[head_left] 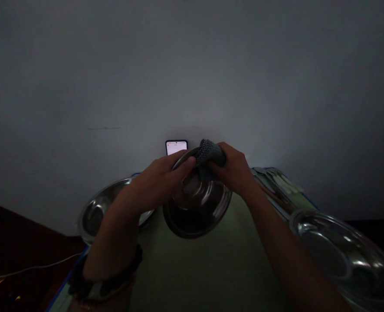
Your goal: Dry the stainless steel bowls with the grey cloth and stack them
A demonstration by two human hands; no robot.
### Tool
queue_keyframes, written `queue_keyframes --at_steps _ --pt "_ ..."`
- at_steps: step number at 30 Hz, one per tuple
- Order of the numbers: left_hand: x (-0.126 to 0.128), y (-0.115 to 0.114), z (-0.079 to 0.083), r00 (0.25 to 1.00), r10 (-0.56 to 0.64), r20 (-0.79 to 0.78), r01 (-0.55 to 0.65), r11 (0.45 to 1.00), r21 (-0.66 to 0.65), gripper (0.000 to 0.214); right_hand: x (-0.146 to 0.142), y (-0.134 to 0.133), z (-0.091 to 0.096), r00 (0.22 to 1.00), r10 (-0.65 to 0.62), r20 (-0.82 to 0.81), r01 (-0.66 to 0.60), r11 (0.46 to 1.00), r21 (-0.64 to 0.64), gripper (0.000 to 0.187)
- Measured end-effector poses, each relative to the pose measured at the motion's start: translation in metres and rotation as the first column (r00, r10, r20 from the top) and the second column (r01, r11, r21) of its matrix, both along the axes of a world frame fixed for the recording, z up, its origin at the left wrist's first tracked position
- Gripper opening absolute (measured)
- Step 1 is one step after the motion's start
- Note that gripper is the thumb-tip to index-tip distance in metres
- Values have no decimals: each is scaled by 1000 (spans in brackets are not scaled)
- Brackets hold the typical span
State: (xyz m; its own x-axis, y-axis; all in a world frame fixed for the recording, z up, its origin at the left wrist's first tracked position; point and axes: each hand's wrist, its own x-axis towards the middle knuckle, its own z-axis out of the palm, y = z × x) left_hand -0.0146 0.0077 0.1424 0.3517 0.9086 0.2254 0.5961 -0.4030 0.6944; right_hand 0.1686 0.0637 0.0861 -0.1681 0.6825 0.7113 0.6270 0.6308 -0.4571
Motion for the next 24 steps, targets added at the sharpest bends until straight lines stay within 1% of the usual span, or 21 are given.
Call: queue_keyframes --at_steps 6,10,12,14,16,18,19,20,21,22,23,24 --pt "-2 1 0 1000 6 17 -6 1000 -3 46 0 -1 2 998 -8 -58 5 999 -39 16" --pt "-3 3 -1 987 1 160 -9 999 47 45 3 4 -2 980 -51 -192 35 996 -82 22" --pt "-2 5 -2 965 59 257 -87 992 97 44 3 9 -8 950 -81 -300 56 994 -94 24" --pt "2 7 -3 925 153 348 -215 965 148 42 0 15 -15 898 -93 -430 49 993 -112 27" --pt "10 9 -6 874 222 432 -334 921 203 39 -6 20 -22 823 -75 -564 0 991 -131 31" --pt "22 10 -10 829 237 506 -414 869 271 37 -15 23 -26 719 -34 -694 -96 984 -147 34" --pt "30 9 -12 809 232 541 -447 840 308 37 -20 23 -27 646 -13 -763 -162 975 -154 34" --pt "37 8 -15 797 209 567 -463 815 349 38 -25 21 -27 554 1 -833 -238 958 -158 34" --pt "45 7 -19 791 190 582 -479 783 396 38 -30 20 -27 444 8 -896 -323 934 -152 34" --pt "52 6 -22 789 188 585 -492 763 419 38 -35 17 -26 337 7 -942 -405 904 -138 34" --pt "58 5 -26 790 169 589 -487 756 436 39 -40 14 -24 249 -3 -968 -483 866 -127 34" --pt "63 4 -29 792 147 593 -479 752 454 40 -45 11 -23 185 -24 -982 -557 821 -125 33"
